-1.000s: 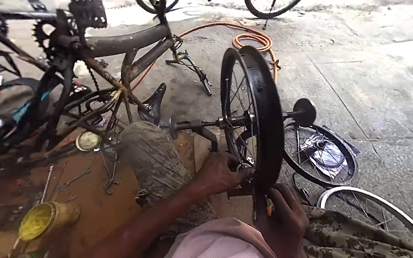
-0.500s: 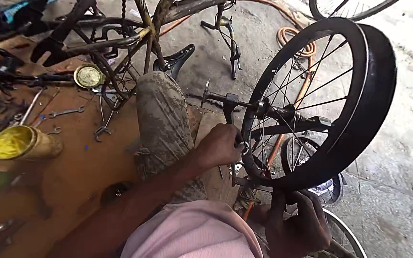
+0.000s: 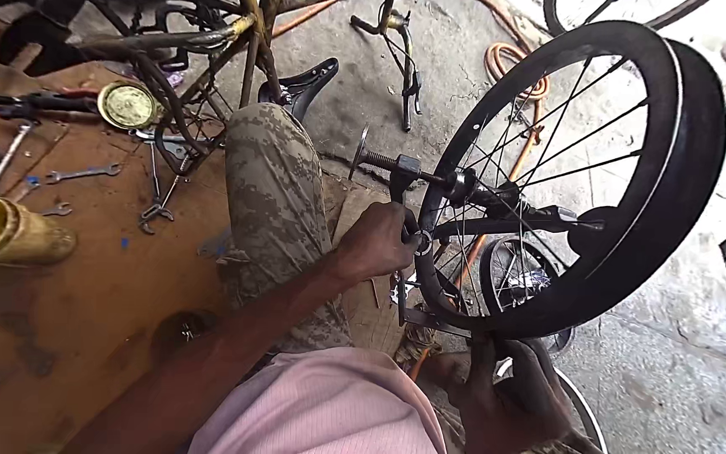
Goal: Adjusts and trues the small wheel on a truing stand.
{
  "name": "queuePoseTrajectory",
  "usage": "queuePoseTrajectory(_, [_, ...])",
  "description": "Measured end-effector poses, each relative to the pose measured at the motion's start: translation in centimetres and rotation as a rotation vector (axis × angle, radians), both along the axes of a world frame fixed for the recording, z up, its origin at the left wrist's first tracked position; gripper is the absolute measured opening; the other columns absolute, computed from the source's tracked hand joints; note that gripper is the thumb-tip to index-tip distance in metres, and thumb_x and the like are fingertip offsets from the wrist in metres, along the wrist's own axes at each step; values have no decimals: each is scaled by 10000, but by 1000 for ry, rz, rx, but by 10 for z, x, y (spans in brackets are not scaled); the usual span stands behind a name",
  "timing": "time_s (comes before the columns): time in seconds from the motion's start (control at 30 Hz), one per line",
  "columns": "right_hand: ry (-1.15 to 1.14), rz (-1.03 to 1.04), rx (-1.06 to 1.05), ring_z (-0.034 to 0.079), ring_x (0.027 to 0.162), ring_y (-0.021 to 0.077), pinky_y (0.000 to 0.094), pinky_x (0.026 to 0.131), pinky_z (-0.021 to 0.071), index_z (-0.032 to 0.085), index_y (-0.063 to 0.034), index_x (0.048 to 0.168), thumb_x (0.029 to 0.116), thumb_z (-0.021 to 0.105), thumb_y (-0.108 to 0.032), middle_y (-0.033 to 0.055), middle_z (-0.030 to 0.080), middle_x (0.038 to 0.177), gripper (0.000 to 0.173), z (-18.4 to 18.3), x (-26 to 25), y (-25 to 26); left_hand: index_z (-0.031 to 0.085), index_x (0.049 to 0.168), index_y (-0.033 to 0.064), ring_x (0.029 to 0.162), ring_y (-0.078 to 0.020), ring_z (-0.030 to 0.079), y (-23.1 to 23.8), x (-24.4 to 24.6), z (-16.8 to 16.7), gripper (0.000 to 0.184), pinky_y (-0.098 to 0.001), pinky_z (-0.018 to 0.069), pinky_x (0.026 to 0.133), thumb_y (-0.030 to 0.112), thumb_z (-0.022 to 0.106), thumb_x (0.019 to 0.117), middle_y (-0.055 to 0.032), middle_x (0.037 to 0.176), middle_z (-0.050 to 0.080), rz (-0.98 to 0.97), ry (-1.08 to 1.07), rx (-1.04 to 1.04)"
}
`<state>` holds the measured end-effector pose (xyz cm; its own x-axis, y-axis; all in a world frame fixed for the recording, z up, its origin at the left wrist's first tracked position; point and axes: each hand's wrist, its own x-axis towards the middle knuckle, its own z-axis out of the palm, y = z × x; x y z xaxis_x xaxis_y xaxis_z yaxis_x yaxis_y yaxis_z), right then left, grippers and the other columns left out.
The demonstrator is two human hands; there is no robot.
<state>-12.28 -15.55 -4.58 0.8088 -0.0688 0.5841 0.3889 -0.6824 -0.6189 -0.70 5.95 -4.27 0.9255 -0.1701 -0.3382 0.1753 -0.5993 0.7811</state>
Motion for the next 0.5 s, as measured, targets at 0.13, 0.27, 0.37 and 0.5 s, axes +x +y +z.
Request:
queuePoseTrajectory(0.13, [26, 36, -21, 638, 810, 31, 163, 718, 548, 684, -28, 828, 954, 660, -179, 22, 643, 846, 197, 16, 2, -4, 726, 1037, 114, 776, -138, 692, -1, -2, -3, 166, -387, 587, 731, 256, 675, 968, -26, 860, 714, 13, -10, -5])
queuePoseTrajectory(0.27, [15, 24, -76, 659, 791, 39, 174, 717, 556, 709, -35, 783, 904, 696, -205, 43, 679, 808, 210, 6, 4, -7, 727, 1040, 135, 760, -135, 683, -4, -2, -5, 167, -388, 581, 713, 276, 674, 968, -11, 842, 704, 7, 0, -6])
queuePoseTrajectory(0.37, [56, 16, -143, 682, 827, 54, 184, 766, 553, 736, -23, 788, 885, 688, -191, 77, 715, 806, 200, -1, 2, -7, 733, 1045, 131, 771, -148, 684, -8, -2, -5, 178, -400, 581, 728, 281, 688, 961, -23, 866, 709, -16, 19, -2])
queuePoseTrajectory(0.5, [82, 45, -164, 686, 880, 56, 182, 803, 549, 757, -44, 850, 906, 680, -207, 75, 729, 855, 189, -3, 1, -9, 723, 1066, 107, 739, -115, 712, -12, 1, -11, 194, -348, 620, 742, 272, 706, 967, -24, 877, 731, -78, 110, -154])
